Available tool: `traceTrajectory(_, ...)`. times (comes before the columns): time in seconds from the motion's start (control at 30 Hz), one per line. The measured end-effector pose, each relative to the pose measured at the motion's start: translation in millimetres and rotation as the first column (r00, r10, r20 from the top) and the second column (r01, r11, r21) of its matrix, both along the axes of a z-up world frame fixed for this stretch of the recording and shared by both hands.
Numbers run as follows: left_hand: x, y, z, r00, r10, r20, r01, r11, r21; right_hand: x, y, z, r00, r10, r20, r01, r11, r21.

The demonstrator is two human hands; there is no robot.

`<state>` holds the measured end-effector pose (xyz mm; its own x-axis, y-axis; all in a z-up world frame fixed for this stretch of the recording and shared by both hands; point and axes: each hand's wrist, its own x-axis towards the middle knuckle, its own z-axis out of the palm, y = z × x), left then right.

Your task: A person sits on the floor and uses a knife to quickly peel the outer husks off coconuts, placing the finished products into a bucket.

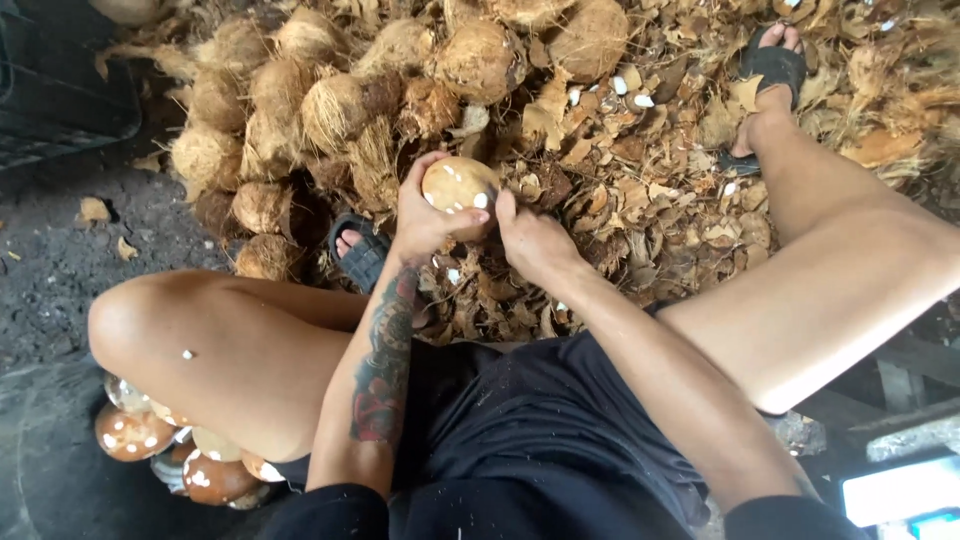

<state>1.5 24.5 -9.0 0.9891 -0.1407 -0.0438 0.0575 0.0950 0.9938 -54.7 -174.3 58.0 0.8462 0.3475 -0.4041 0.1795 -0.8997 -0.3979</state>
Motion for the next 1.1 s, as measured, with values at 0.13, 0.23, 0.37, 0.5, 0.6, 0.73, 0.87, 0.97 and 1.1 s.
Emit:
traceTrajectory(0.13, -5.8, 7.2, 66.7, 0.983, -0.185, 0.01, 0.185, 0.98, -0.068, 50.0, -27.9, 39.4, 0.826, -0.468, -0.314, 0.521, 0.847, 0.108)
traceTrajectory(0.23, -0.6, 11.3, 88.7, 0.974, -0.197, 0.108, 0.214, 0.961, -0.173, 61.7, -62.0, 9.5, 0.952, -0.269, -0.145, 0.267, 0.963, -0.034)
traceTrajectory(0.37, -0.1, 14.7, 85.1, 0.996, -0.091, 0.02, 0.093, 0.963, -0.251, 57.7, -75.8, -41.2, 0.83, -0.555, 0.051, 0.528, 0.812, 0.248)
traceTrajectory(0.5, -6.8, 16.0, 46.7, 0.984, 0.036, -0.173, -0.092, 0.94, -0.329, 56.6, -70.5, -78.8, 0.735, -0.624, 0.264, 0.538, 0.775, 0.331)
traceTrajectory(0.6, -8.6, 21.5, 3.2, 0.947, 0.083, -0.311, -0.193, 0.919, -0.345, 46.5, -42.0, -27.1, 0.739, -0.609, 0.288, 0.564, 0.793, 0.23)
traceTrajectory(0.73, -8.2, 8.5, 0.3, 0.937, 0.087, -0.339, -0.212, 0.912, -0.351, 50.2, -34.3, -43.2, 0.673, -0.516, 0.53, 0.494, 0.847, 0.197)
traceTrajectory(0.87, -7.2, -0.8, 14.5, 0.941, 0.111, -0.319, -0.221, 0.916, -0.335, 42.8, 1.0, 18.6, 0.821, -0.53, 0.214, 0.327, 0.742, 0.585)
traceTrajectory(0.97, -4.3, -8.3, 29.3, 0.951, 0.12, -0.285, -0.218, 0.914, -0.343, 41.3, 32.2, 46.1, 0.889, -0.453, -0.069, 0.369, 0.617, 0.695)
traceTrajectory(1.1, -7.4, 1.7, 65.9, 0.944, 0.203, -0.26, -0.299, 0.861, -0.413, 44.9, 77.7, 64.6, 0.808, -0.579, -0.104, 0.447, 0.489, 0.749)
